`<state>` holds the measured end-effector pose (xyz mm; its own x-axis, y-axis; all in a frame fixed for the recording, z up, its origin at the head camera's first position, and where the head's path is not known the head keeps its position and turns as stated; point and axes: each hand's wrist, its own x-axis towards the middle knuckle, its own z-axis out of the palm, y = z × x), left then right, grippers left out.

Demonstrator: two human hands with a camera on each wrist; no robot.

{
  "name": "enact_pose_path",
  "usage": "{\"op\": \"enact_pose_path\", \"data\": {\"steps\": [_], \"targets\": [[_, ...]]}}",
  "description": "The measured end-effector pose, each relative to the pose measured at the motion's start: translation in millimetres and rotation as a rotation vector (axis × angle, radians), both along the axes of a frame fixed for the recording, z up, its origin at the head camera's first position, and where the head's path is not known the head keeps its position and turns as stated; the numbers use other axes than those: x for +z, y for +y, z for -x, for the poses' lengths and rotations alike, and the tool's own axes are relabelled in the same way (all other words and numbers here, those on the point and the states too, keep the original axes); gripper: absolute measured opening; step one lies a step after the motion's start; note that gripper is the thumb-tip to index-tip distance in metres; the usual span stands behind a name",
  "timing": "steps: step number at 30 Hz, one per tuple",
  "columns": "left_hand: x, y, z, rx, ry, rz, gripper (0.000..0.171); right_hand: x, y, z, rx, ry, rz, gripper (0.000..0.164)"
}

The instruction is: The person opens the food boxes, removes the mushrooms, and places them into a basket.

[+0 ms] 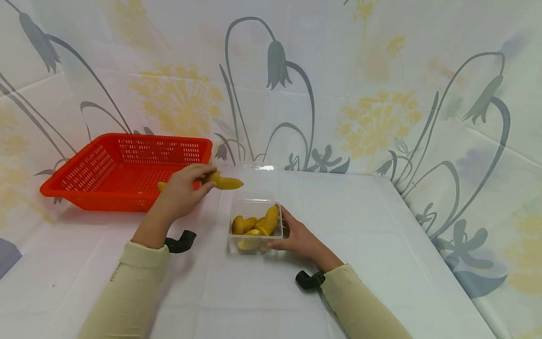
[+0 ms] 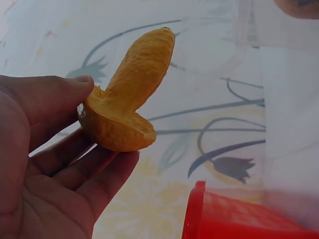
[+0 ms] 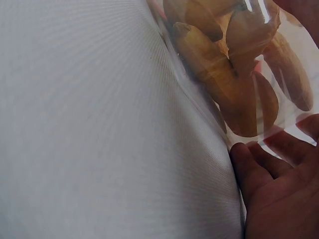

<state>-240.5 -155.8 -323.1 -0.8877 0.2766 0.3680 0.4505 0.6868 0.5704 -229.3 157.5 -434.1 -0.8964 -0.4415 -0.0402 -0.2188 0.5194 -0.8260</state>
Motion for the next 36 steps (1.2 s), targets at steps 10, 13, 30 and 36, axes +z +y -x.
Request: {"op": "enact_pose_path", "data": {"steps": [10, 13, 30, 36], "targets": [[1.9, -16, 1.4, 0.081, 0.001, -0.044, 0.04, -1.3, 0, 1.0, 0.001, -0.003, 0.004, 0.115], [3.0, -20, 0.9, 0.104, 0.001, -0.052, 0.04, -1.6, 1, 1.3, 0.006, -0.008, 0.013, 0.115], [8.1, -46, -1.4, 0.221, -0.029, -0.056, 0.047, -1.4, 1, 2.2, 0.002, -0.014, 0.013, 0.116], [4.9, -56, 0.1, 0.266, -0.025, -0.075, 0.047, -0.5, 1, 1.5, 0.009, -0.015, 0.022, 0.116]]}}
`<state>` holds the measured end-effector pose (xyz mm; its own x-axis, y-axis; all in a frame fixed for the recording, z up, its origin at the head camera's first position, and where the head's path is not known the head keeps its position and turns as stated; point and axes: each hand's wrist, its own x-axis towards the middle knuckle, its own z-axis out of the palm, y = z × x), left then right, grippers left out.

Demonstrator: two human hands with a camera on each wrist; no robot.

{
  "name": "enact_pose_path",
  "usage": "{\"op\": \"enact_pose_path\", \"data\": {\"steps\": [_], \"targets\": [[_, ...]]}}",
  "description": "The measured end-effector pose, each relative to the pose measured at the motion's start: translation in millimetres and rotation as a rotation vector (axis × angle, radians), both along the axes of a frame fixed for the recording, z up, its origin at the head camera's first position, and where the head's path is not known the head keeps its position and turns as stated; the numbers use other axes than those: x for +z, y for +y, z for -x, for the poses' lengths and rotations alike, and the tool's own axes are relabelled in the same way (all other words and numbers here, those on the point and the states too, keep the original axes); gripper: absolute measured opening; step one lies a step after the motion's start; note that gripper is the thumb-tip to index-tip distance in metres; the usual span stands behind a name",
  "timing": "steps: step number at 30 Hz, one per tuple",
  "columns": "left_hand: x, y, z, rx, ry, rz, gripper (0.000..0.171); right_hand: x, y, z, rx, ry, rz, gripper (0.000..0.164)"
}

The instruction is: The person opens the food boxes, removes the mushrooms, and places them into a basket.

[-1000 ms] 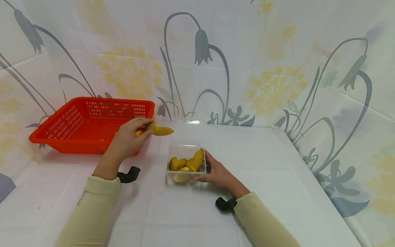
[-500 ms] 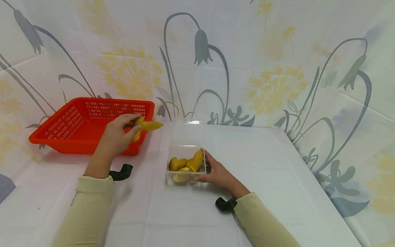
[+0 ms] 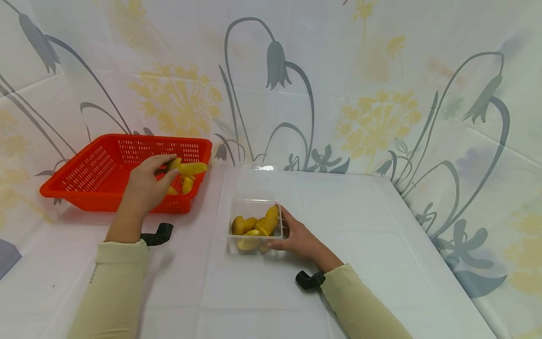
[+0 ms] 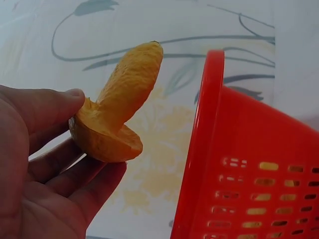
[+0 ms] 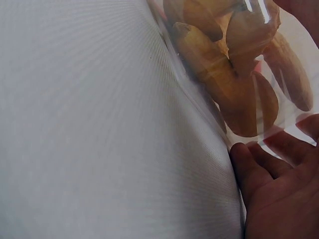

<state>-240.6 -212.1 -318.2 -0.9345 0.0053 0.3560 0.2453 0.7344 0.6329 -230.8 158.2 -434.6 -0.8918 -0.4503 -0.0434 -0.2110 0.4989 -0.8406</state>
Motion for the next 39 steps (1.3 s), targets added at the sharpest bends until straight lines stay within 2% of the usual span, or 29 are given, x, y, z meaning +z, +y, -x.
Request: {"op": "enact_pose_path", "data": {"steps": [11, 29, 39], "targets": [[-5.0, -12, 2.4, 0.053, -0.054, -0.011, 0.05, 3.3, 0, -3.3, 0.021, 0.05, -0.001, 0.11], [-11.4, -27, 2.6, 0.109, -0.144, -0.002, 0.047, 4.9, 0, -5.2, 0.017, 0.038, -0.01, 0.11], [-14.3, -33, 2.9, 0.122, -0.165, 0.021, 0.047, 5.6, -1, -6.3, 0.01, 0.043, -0.024, 0.112]]}}
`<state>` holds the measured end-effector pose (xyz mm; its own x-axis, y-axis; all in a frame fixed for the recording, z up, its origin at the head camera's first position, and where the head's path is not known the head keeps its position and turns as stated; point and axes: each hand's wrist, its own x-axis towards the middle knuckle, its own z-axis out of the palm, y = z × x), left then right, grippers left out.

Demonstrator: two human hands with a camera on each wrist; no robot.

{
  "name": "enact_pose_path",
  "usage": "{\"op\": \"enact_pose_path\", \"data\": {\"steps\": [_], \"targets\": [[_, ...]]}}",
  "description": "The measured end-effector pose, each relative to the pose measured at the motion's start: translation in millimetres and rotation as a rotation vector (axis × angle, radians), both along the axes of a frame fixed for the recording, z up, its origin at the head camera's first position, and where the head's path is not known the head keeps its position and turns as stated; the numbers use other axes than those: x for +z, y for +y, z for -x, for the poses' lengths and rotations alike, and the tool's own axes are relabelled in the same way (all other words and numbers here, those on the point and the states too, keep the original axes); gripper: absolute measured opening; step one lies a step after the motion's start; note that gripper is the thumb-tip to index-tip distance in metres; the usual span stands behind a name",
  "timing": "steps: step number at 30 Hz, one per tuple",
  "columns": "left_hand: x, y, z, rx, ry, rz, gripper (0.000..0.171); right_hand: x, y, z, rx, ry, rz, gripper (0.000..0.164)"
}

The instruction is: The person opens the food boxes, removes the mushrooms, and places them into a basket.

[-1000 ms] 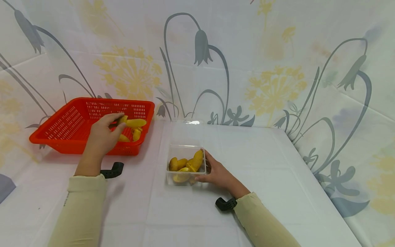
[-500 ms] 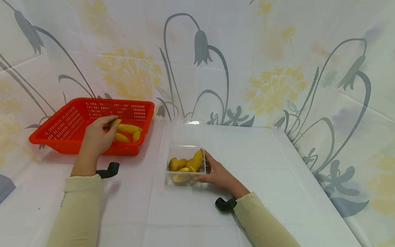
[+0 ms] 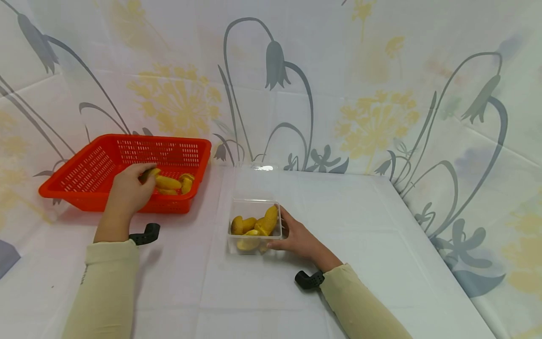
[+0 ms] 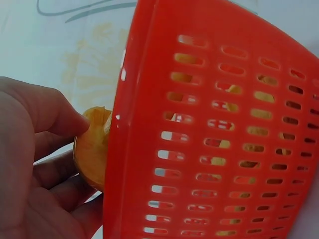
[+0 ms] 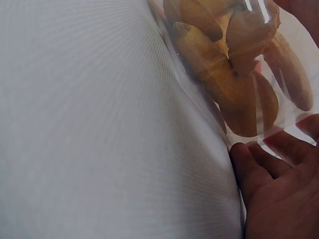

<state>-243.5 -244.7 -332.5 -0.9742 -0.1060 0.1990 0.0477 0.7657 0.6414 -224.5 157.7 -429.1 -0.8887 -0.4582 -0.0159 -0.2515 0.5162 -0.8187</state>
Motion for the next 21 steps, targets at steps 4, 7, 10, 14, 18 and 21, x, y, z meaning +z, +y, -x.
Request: {"op": "enact_pose_path", "data": {"steps": [4, 7, 10, 14, 18, 21], "targets": [[-0.2, -0.7, 0.4, 0.004, -0.01, 0.026, 0.047, -0.1, 0.2, 0.3, -0.002, -0.005, -0.007, 0.111], [-0.4, -2.0, 0.5, 0.007, -0.029, 0.043, 0.047, -0.6, 0.2, 0.8, -0.007, -0.009, -0.01, 0.111], [-1.4, -3.7, 1.6, 0.006, -0.053, 0.059, 0.048, -1.3, 0.1, 1.2, -0.013, -0.012, -0.009, 0.112], [-4.2, -5.8, 4.2, 0.003, -0.076, 0.081, 0.048, -1.5, 0.1, 1.4, -0.017, -0.015, -0.008, 0.113], [-6.2, -7.7, 5.4, 0.001, -0.087, 0.097, 0.048, -2.0, 0.1, 1.6, -0.016, -0.014, -0.008, 0.112], [-7.3, -9.2, 5.7, 0.002, -0.083, 0.112, 0.047, -2.0, 0.1, 1.6, -0.017, -0.011, -0.01, 0.112]]}}
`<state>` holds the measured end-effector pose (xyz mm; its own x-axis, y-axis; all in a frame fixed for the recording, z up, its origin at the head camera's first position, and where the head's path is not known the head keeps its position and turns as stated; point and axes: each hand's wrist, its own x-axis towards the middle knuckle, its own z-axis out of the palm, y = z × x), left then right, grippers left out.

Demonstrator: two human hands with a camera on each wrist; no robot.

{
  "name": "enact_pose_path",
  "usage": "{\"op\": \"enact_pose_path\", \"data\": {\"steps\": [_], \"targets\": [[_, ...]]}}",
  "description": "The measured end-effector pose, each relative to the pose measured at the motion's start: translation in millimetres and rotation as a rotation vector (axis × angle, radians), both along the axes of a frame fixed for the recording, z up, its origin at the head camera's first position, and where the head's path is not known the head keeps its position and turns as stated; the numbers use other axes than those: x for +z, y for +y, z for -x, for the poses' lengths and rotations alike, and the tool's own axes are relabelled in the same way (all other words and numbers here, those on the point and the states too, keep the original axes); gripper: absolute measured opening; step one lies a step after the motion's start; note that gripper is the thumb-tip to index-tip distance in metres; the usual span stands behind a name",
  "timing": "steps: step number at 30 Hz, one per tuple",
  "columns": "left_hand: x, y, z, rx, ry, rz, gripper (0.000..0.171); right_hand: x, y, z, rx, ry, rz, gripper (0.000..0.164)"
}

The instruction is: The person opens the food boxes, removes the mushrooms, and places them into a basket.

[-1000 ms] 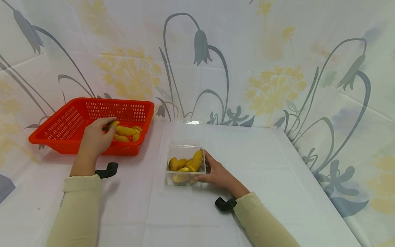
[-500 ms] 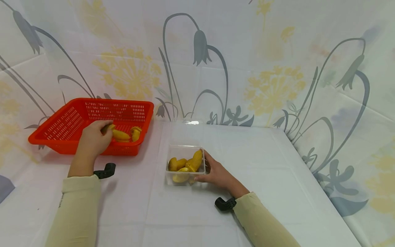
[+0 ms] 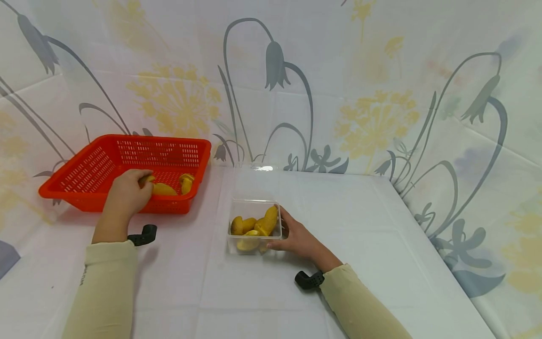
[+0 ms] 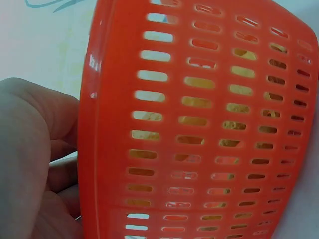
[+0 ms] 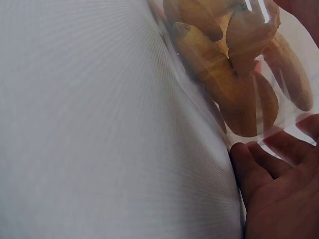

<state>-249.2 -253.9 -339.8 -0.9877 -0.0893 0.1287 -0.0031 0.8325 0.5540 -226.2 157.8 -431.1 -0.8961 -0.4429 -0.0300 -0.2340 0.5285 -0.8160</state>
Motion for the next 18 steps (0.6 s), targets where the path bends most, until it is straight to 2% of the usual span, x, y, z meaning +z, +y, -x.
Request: {"op": "enact_pose_path", "data": {"steps": [11, 18], "targets": [[1.0, -3.9, 0.5, 0.007, -0.029, 0.038, 0.049, -0.3, -0.2, 0.4, -0.001, -0.006, 0.0, 0.113], [0.1, -3.0, 2.7, 0.003, -0.029, 0.031, 0.049, -0.4, -0.1, 0.6, 0.001, -0.005, -0.006, 0.113]]}}
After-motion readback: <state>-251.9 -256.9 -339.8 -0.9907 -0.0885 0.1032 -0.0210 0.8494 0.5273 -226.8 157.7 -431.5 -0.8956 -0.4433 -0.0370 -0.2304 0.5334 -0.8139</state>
